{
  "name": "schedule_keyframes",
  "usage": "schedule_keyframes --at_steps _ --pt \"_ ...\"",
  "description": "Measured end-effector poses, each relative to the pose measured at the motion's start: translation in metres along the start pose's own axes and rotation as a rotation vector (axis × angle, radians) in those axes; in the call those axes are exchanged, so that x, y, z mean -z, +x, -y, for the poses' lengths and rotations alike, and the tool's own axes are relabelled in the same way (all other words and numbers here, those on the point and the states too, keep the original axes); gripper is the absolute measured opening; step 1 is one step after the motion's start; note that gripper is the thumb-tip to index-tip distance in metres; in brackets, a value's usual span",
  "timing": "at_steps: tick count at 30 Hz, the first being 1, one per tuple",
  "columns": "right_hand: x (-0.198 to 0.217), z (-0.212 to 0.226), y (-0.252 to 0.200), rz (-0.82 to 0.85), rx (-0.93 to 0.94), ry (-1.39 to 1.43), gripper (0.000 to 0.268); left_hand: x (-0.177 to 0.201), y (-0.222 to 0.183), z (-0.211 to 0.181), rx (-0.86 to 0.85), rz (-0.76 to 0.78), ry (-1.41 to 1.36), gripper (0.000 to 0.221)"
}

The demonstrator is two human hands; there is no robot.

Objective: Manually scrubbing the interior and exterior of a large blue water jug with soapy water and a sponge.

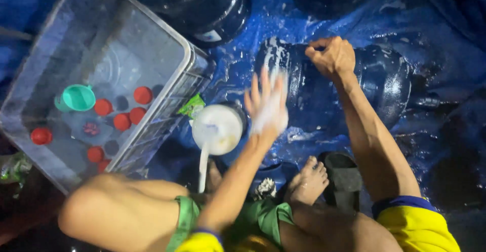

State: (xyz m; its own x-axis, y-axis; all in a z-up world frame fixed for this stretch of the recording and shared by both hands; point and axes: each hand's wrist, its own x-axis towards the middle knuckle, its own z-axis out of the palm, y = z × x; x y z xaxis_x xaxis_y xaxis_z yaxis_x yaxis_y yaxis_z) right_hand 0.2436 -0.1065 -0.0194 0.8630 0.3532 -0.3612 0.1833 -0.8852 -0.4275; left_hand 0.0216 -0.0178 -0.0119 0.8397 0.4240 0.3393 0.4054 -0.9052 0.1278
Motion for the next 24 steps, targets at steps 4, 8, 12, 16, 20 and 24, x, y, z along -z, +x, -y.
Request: schedule_keyframes --at_steps 4,8,12,16,20,24 --pt "-0.005 0.004 -0.017 -0.093 0.032 -0.026 0.026 -0.102 0.096 0.018 0.078 0.387 -0.056 0.05" --pt "-0.013 -0.003 -0.013 -0.128 0.01 -0.076 0.029 -0.12 0.109 0.015 0.0 0.06 -0.091 0.032" --pt "-0.029 -0.018 0.008 -0.105 -0.027 -0.018 0.032 0.002 0.01 0.008 0.021 0.14 -0.083 0.059" --pt "-0.011 0.002 -0.017 -0.057 -0.034 0.078 0.04 -0.017 -0.085 0.028 0.025 0.07 -0.231 0.041" --pt "0.016 0.005 -0.058 -0.32 0.293 0.711 0.03 -0.068 -0.109 0.03 0.079 0.008 -0.514 0.039" --pt "0.014 -0.066 -0.078 -0.52 0.442 0.455 0.028 -0.017 -0.077 -0.022 0.37 0.168 -0.79 0.028"
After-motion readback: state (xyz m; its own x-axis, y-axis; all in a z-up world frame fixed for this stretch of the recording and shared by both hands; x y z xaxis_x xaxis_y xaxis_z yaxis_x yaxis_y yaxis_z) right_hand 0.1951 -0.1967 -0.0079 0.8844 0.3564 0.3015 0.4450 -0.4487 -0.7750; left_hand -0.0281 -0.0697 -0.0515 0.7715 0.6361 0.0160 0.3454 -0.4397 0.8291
